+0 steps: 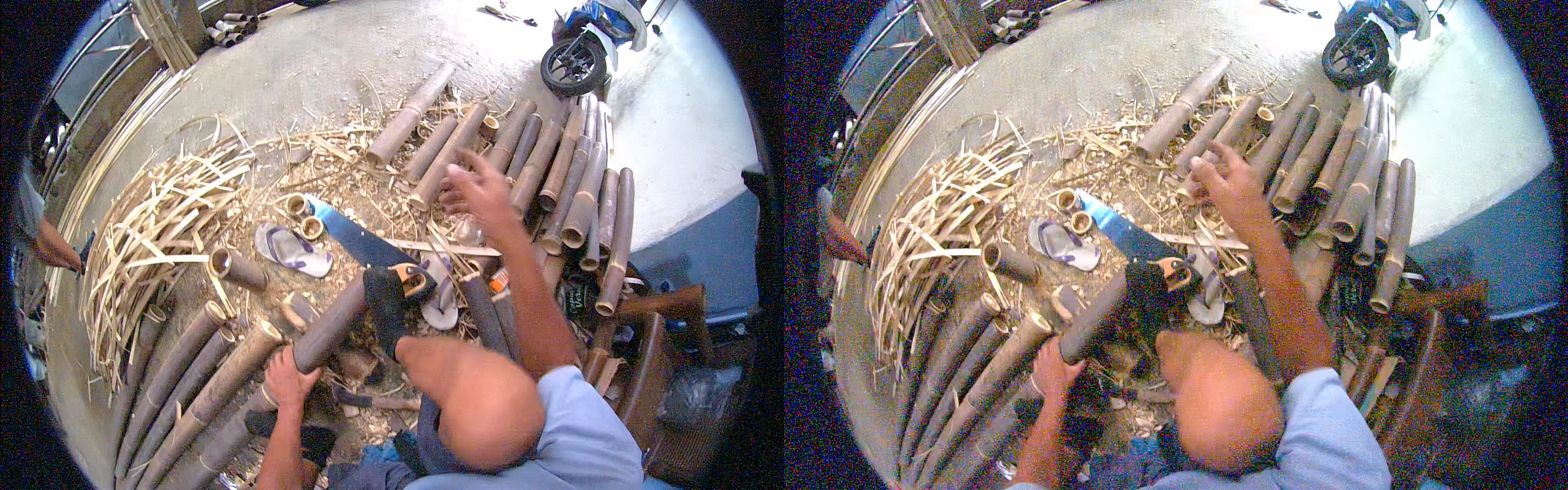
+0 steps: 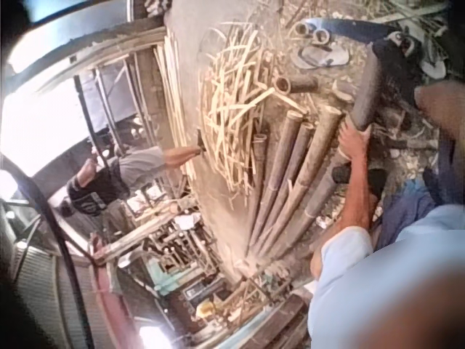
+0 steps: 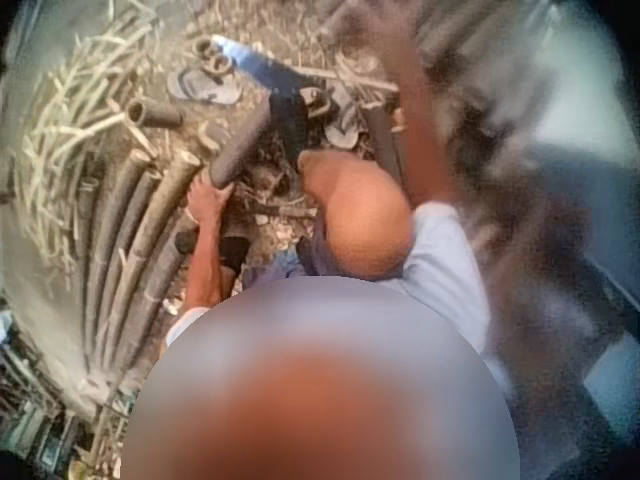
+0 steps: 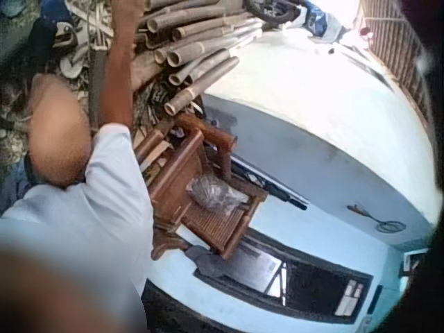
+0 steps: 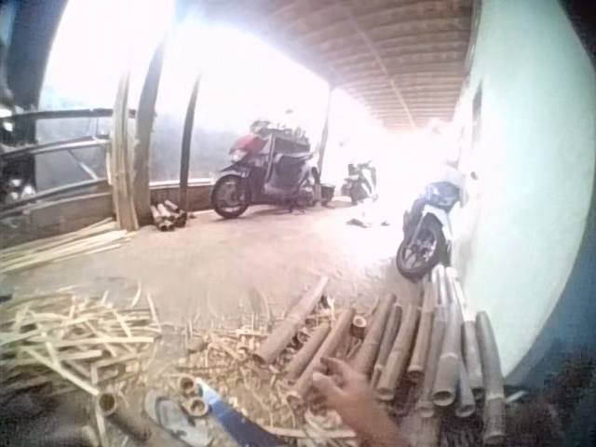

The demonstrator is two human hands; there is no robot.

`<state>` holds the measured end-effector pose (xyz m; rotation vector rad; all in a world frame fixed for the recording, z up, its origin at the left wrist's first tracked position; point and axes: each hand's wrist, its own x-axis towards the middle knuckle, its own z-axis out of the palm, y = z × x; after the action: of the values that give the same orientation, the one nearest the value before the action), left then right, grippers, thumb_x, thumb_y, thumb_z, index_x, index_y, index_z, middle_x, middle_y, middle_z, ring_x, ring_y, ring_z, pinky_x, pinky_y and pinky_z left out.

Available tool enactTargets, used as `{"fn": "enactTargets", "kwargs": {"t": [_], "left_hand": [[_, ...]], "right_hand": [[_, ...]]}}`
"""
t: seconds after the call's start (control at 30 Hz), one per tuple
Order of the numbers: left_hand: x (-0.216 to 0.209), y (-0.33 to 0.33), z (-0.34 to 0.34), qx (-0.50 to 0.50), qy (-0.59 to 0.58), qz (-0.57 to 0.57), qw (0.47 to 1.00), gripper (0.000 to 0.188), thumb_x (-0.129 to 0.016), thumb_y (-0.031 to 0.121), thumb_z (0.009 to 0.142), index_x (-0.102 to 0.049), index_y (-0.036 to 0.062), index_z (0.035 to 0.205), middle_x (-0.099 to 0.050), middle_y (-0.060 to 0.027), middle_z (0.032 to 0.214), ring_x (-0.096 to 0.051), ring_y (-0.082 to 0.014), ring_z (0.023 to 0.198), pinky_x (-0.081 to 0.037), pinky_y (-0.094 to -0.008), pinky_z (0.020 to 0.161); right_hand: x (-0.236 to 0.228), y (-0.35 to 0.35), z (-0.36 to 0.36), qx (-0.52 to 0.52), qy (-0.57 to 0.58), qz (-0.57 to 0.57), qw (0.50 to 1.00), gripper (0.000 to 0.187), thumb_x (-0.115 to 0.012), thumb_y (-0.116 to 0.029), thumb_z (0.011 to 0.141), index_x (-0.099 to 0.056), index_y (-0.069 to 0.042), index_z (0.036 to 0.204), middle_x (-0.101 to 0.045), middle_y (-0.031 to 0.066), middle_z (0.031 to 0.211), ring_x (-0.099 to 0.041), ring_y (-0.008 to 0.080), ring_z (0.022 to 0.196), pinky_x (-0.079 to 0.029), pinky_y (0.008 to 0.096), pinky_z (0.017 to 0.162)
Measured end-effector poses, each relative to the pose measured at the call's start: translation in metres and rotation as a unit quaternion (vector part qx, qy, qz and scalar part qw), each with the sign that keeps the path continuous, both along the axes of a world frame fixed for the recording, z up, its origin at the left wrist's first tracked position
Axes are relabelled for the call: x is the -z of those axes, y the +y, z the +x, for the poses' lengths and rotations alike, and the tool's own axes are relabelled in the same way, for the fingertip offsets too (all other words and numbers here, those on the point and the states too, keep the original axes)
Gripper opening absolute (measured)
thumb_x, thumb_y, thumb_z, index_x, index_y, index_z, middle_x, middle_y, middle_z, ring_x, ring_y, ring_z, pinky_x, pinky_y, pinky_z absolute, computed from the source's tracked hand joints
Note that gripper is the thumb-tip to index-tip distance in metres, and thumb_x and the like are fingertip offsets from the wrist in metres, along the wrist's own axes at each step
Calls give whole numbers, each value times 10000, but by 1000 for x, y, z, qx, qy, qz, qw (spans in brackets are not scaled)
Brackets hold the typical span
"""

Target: The person measures bamboo poles with a tape measure, then uses a wooden mallet to strike and split a bamboo segment. The person handles multiple bamboo pieces and tools on the floor.

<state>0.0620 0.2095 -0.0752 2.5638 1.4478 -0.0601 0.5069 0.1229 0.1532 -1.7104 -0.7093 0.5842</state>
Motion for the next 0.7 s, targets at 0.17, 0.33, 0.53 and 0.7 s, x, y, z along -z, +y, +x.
{"fn": "enactTargets", "kwargs": {"t": [0.17,0.33,0.53,0.7], "left_hand": [[-2,-1,2,-26,48,-29,998,956,-907,539,533,-557,147,1332,-613,-121,1225,-574,-337,1159,-457,-482,965],[5,-8,-3,-15,-11,11,1000,937,-903,500,542,-554,130,1330,-588,-115,1228,-553,-324,1145,-432,-464,988],[0,-15,-1,-55,-34,20,998,910,-897,489,549,-564,131,1316,-567,-107,1242,-532,-318,1173,-385,-485,1040],[2,-28,-5,-64,-61,27,996,956,-857,523,609,-507,129,1407,-518,-117,1315,-463,-330,1270,-301,-537,1125]], "right_hand": [[257,80,116,216,-100,-283,929,831,-655,-478,910,-359,23,1503,-533,221,1415,-531,334,1286,-392,442,1101],[348,98,150,268,94,-119,952,840,-856,-360,784,-388,52,1348,-526,203,1318,-582,331,1125,-517,504,917],[312,70,161,271,289,-63,916,541,-776,-282,792,-587,27,1194,-649,148,1101,-675,311,890,-595,511,722],[294,43,175,210,320,-44,923,544,-670,-407,868,-538,-101,1298,-630,127,1218,-638,348,1050,-548,555,847]]}}
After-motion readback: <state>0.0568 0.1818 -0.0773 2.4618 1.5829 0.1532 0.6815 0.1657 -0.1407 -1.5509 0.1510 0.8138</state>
